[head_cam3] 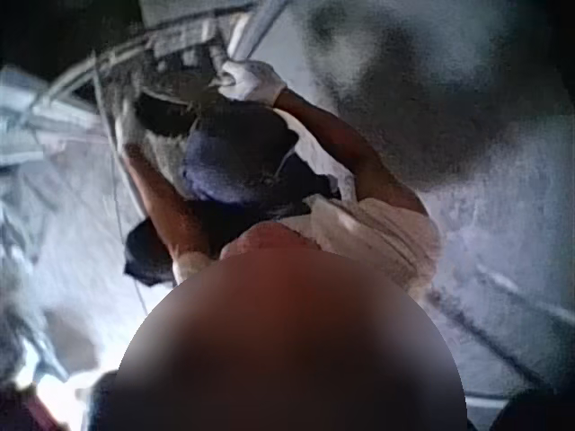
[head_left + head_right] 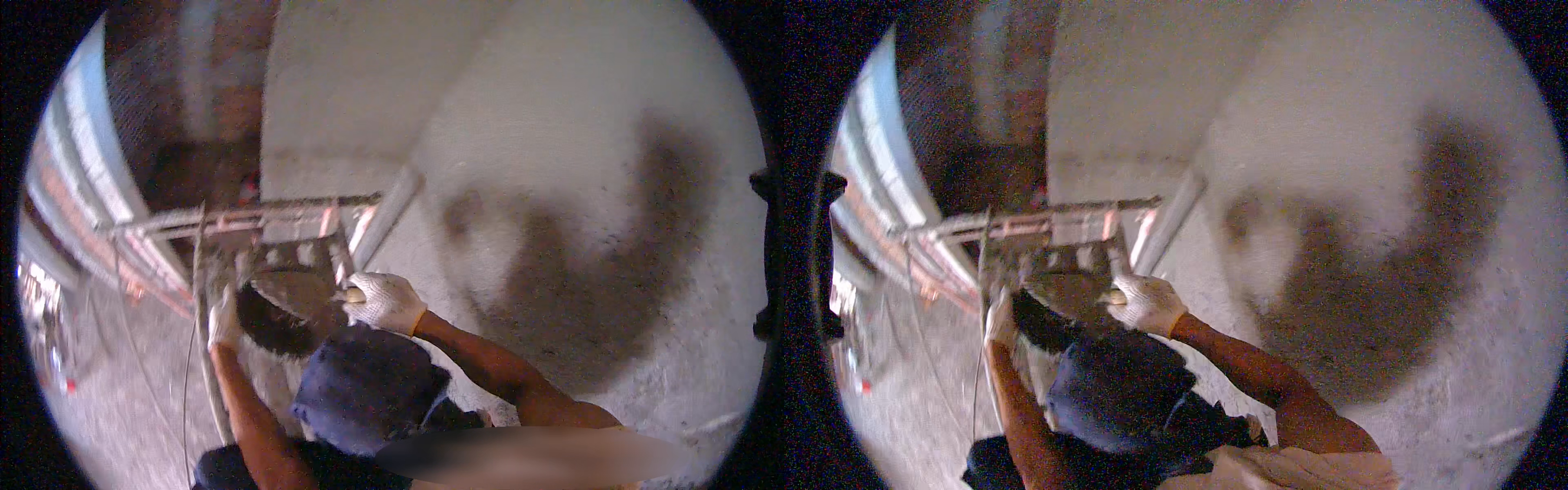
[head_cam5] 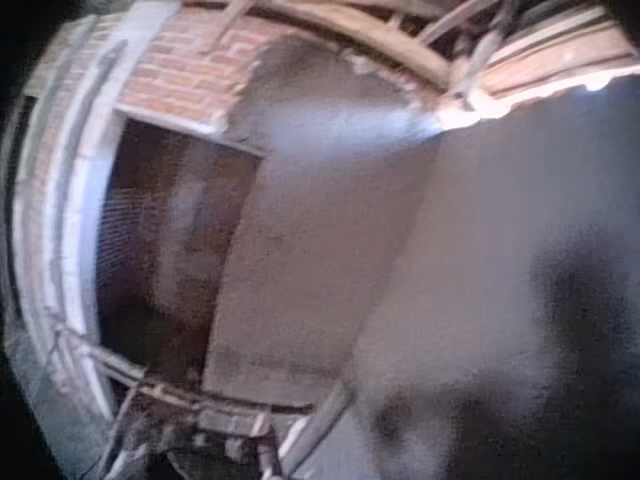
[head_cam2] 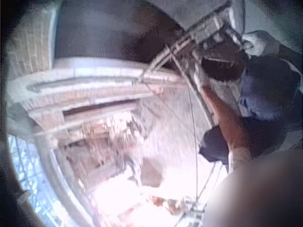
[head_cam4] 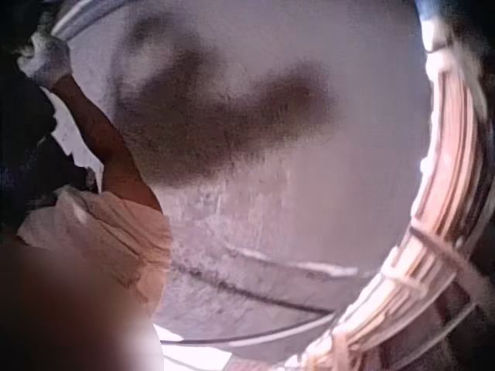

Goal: The person scoops wet plaster from a bucket with a trowel and applies it to a vertical wall, smoothing the surface repeatedly. The person works on a large section of the wall, spreading and leveling the plaster in continuous strokes.

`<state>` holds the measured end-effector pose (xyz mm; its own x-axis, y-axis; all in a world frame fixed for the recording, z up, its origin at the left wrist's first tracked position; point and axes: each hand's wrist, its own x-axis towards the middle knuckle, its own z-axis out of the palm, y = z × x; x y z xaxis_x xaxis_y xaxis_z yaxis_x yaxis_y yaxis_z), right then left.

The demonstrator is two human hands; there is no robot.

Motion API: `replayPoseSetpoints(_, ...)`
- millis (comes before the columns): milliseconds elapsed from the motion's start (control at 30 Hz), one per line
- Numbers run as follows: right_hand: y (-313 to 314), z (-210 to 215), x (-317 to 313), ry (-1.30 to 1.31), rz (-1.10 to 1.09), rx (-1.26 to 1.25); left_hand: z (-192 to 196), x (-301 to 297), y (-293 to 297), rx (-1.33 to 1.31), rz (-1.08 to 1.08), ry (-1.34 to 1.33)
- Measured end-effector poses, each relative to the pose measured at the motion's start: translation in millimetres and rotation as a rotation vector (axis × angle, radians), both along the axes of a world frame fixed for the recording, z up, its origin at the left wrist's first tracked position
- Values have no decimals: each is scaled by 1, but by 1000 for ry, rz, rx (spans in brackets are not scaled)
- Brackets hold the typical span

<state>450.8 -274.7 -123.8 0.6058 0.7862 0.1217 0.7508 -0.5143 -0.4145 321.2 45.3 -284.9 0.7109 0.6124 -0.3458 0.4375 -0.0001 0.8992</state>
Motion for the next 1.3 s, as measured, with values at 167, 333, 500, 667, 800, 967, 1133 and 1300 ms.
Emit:
replayPoseSetpoints(167, -26, 113, 97, 163, 33, 95, -1, -8, -1, -272, 147, -31)
replayPoseSetpoints(333, -92, 197, 221, -375, -248, -6, -15, 0, 5, -306, 137, -74)
replayPoseSetpoints(500, -141, 179, 190, -83, -1033, 1073, -37, 7, 17, -104, 151, 89)
replayPoseSetpoints(667, -134, 67, 58, -11, -741, 121, -55, 12, 14, 765, -269, 124)
replayPoseSetpoints(800, -71, -29, 9, -356, 20, -304, -30, 16, -17, 592, -232, 121)
replayPoseSetpoints(967, 29, -101, -6, -287, -49, -735, 30, -9, -30, 99, 57, 62)
replayPoseSetpoints(1133, 53, -111, -41, 175, 84, -710, 8, -15, -19, 8, 20, 49)
replayPoseSetpoints(1300, 29, -66, -48, 284, -7, -543, -49, -19, 24, 755, -394, 174)
